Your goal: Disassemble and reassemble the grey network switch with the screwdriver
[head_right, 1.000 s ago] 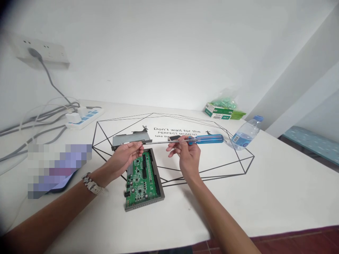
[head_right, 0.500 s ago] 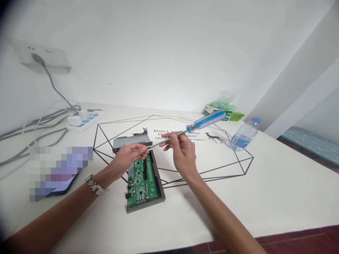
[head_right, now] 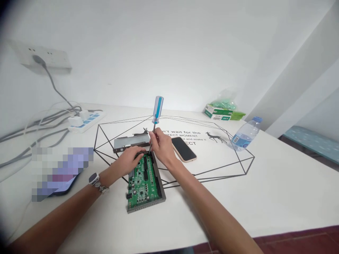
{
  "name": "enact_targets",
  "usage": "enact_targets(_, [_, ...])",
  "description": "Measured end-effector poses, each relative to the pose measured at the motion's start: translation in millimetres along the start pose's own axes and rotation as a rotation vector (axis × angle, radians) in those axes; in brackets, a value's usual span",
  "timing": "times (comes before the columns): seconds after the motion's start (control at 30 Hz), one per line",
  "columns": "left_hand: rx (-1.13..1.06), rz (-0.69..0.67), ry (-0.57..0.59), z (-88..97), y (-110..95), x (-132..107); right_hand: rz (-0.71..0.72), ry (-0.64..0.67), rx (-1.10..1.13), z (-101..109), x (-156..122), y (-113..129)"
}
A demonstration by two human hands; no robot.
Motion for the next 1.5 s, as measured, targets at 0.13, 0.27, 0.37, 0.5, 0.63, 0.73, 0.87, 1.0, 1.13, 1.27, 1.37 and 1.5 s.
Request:
enact_targets(0.13, [-0.033,-0.002,-0.022,2.6,-2,1,0.027,-0.012,-0.031,-3,-5,-2])
enact_targets(0.27, [-0.059,0.003,-0.010,6.6,-9,0,0.035,0.007,-0.046,-4,-7,-1])
enact_targets(0.37, [-0.072,-0.014,-0.013,8.1,-12,-1,0.039,0.016,-0.051,-6,-8,-2])
enact_targets(0.5, [-0.098,-0.021,-0.016,7.6,-11,-1,0.040,0.022,-0.066,-7,-9,-3])
enact_targets(0.63, [-0.065,-0.027,-0.007,7.1,-11,-1,0.033,0.020,-0.062,-7,-10,-4])
enact_targets(0.73, [-0.041,-0.024,0.012,7.2,-10,1,0.038,0.022,-0.052,-7,-11,-4])
enact_targets(0.87, [-0.017,-0.014,0.023,7.2,-9,2,0.039,0.021,-0.050,-6,-11,-4])
enact_targets(1.0, [-0.074,-0.013,-0.033,8.9,-15,3,0.033,0.017,-0.048,-5,-11,-3])
enact_targets(1.13, [-0.286,-0.011,-0.102,11.7,-26,5,0.013,0.009,-0.029,-5,-11,-4])
enact_targets(1.27, [-0.367,-0.018,-0.128,11.6,-31,8,0.004,0.009,-0.011,-6,-11,-5])
enact_targets(1.37, [-0.358,-0.036,-0.120,10.2,-29,9,-0.010,0.010,0.001,-6,-11,-4])
enact_targets(1.5, [-0.304,-0.040,-0.110,9.7,-26,8,-0.031,0.078,0.015,-1,-11,2])
Point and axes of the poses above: each hand's wrist, its own x-axis towards the middle knuckle, its own z-axis out of the back of the hand, y = z × x, the point moved 2 cm from there along x, towards the middle knuckle, and after that the axes turned 2 degrees about -x, right-handed, at the moved point
